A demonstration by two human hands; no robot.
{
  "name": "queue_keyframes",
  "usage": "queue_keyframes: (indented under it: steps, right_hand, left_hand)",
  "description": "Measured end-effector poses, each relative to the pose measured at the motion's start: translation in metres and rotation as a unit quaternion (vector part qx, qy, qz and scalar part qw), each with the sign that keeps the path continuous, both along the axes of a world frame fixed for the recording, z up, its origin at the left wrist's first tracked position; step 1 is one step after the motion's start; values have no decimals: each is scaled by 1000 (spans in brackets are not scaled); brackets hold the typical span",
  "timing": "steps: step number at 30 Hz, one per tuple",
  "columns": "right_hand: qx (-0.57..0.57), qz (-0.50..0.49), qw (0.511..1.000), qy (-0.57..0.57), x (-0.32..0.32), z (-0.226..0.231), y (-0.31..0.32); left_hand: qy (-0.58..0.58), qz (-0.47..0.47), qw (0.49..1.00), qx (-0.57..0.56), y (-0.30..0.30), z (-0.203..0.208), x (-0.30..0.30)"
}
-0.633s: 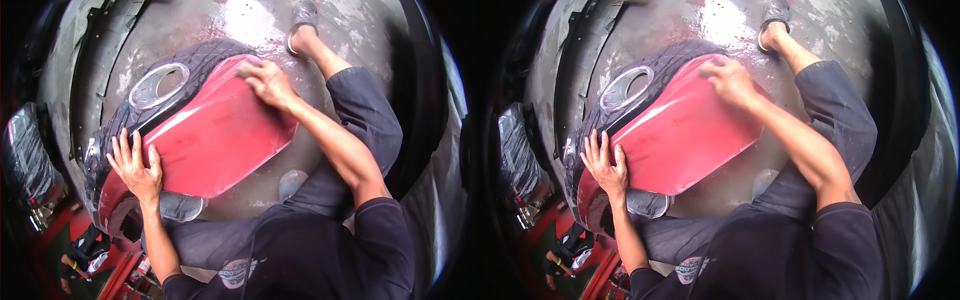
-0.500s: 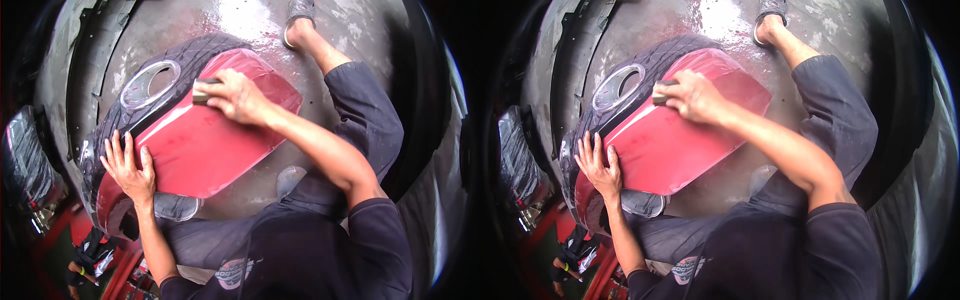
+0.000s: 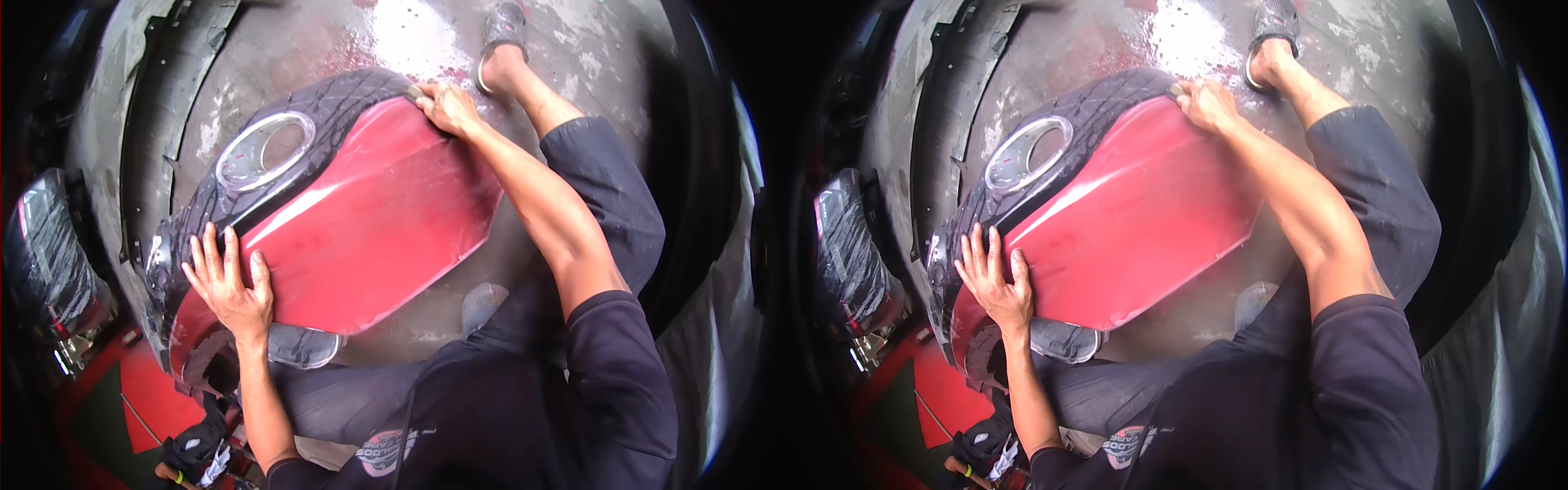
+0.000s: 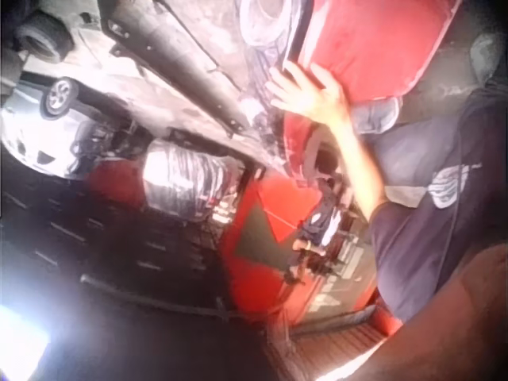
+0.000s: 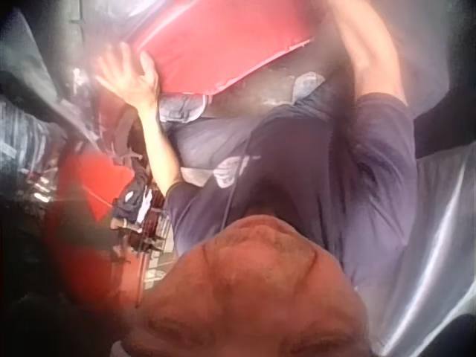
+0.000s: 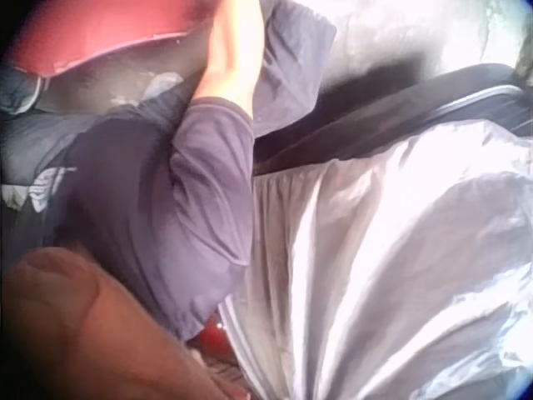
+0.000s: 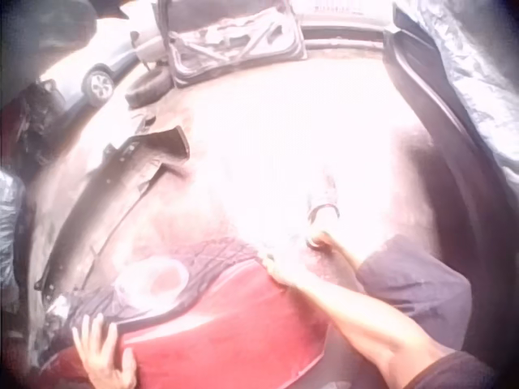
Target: The person sits on the floor and sands a red car bumper using a sanding block. They repeatedly rub the block over the surface and occasionally dip it into a bucket of water to clean it.
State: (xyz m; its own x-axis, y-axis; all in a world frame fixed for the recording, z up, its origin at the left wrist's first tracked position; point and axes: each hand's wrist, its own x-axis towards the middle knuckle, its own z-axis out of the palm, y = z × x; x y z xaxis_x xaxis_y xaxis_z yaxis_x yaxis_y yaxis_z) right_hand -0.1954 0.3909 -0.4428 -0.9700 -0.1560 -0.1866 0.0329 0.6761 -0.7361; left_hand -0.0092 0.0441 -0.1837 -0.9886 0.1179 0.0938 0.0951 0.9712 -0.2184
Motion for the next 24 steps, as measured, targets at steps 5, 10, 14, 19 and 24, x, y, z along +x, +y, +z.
queue_keyframes:
  steps: [5, 10, 14, 19, 24]
  right_hand:
    - [-68, 102, 984, 129, 62, 91, -73]
    - [6, -9, 998, -55, 7, 11, -2]
    - [27, 7, 999, -21, 12, 7, -1]
    - [-82, 67, 977, 186, 55, 41, -46]
    - [22, -69, 994, -86, 31, -19, 26]
  left_hand:
    - [5, 11, 1000, 4, -4, -1, 9]
    - [0, -8, 1000, 7, -4, 3, 7]
    - [8, -13, 1000, 1, -1, 0, -1]
    - [1, -3, 1000, -3, -5, -1, 11]
    - [13, -23, 1000, -2, -4, -3, -2]
